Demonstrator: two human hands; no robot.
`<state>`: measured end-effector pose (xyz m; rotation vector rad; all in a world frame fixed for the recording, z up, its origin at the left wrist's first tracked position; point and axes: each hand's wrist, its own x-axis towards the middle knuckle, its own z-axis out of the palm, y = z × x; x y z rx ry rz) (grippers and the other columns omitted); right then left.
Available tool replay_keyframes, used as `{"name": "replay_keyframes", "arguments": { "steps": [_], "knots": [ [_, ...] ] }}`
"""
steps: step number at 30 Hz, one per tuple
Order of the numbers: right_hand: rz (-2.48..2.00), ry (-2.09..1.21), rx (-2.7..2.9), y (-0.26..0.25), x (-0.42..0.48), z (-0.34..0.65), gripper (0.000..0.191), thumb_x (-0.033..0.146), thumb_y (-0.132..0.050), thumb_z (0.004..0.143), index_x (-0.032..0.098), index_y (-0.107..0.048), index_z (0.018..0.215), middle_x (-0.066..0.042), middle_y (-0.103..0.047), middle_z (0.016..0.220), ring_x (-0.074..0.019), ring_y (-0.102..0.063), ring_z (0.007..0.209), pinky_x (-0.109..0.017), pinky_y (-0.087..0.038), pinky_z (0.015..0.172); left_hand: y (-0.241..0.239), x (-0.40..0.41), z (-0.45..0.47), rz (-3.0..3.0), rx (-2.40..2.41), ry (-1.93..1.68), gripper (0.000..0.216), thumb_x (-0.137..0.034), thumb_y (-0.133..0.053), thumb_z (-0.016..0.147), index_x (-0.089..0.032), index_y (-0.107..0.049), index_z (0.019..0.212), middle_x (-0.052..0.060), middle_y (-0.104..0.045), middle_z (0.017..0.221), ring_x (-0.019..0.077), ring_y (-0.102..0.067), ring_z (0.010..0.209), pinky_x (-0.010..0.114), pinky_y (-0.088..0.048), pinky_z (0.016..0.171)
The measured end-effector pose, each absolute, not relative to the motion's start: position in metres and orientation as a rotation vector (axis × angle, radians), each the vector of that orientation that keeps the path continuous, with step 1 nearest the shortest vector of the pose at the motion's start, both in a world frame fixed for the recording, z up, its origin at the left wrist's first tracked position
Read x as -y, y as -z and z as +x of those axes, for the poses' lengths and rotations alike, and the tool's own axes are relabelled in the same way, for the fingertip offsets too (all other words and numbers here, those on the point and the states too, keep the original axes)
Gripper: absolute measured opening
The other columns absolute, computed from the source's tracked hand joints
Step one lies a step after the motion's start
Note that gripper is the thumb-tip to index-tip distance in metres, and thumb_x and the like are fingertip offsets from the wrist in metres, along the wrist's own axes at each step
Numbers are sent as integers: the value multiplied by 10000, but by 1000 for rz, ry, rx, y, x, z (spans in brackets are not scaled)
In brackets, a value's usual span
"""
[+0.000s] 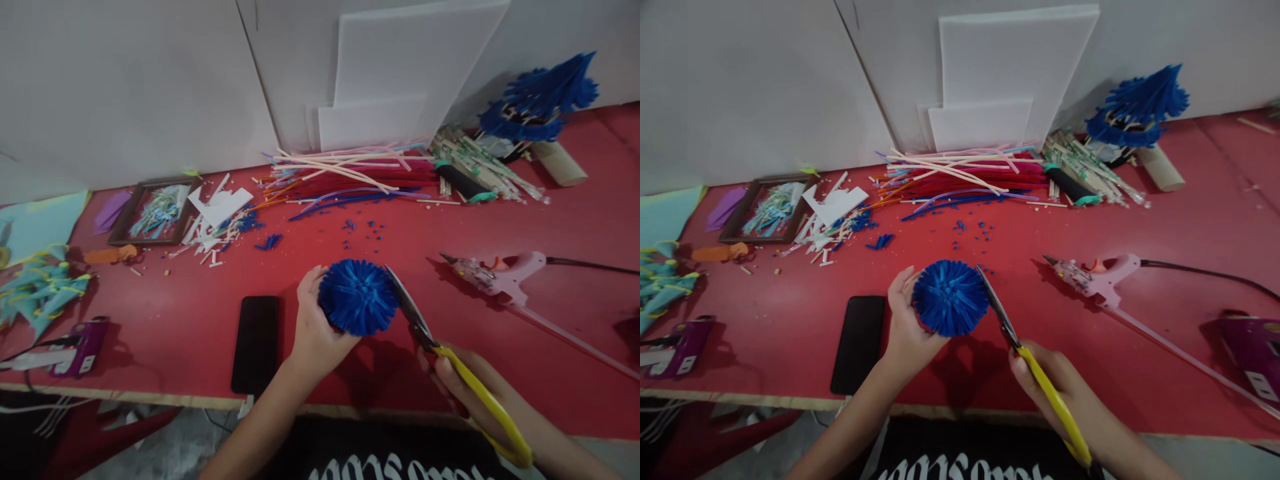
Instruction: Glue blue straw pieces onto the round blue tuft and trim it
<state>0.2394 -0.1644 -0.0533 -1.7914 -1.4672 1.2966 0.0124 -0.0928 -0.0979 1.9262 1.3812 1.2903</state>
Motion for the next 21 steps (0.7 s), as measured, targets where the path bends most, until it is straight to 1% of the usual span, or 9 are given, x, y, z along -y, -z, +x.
{"name": "replay_keyframes", "arguments": {
  "steps": [5, 8, 11, 15, 18, 21],
  "knots": [
    [-1733, -1338, 1456, 51, 163, 235, 751, 924, -324, 839, 238, -525, 610, 20, -445, 523, -123, -393, 470, -268, -371, 430, 97, 93, 11, 1949, -1376, -1278, 974, -607, -822, 753, -211, -315, 1484, 186, -554, 1358, 359, -628, 1282, 546, -544, 1081],
    [-1726, -1354, 1435, 53, 163, 233, 749, 931, -317, 835, 241, -472, 586, 21, -421, 518, -120, -369, 471, -273, -361, 433, 96, 92, 11, 1947, -1379, -1267, 936, -606, -803, 773, -214, -321, 1473, 187, -551, 1352, 363, -626, 1285, 560, -542, 1083],
    [-1728, -1350, 1401, 59, 165, 232, 737, 926, -335, 833, 246, -407, 558, 31, -359, 497, -107, -306, 462, -264, -310, 412, 95, 92, 12, 1944, -1391, -1248, 963, -600, -824, 752, -219, -305, 1467, 182, -550, 1348, 354, -632, 1279, 545, -548, 1082],
    [-1740, -1366, 1367, 60, 165, 232, 738, 935, -375, 815, 248, -370, 544, 42, -296, 483, -92, -259, 442, -254, -236, 382, 96, 93, 13, 1913, -1375, -1245, 986, -563, -848, 739, -225, -287, 1477, 185, -538, 1374, 356, -622, 1294, 545, -543, 1084],
    [-1749, -1336, 1361, 58, 163, 234, 743, 949, -357, 806, 252, -365, 547, 46, -286, 466, -89, -253, 423, -258, -254, 384, 95, 93, 12, 1888, -1350, -1259, 973, -574, -838, 753, -222, -298, 1482, 195, -531, 1396, 367, -614, 1300, 555, -538, 1079],
    [-1774, -1287, 1362, 59, 159, 238, 739, 950, -335, 808, 257, -381, 557, 34, -332, 451, -103, -304, 413, -263, -286, 384, 91, 89, 12, 1869, -1301, -1262, 1000, -564, -852, 749, -232, -268, 1490, 195, -544, 1399, 349, -632, 1278, 529, -556, 1057]
  ]
}}
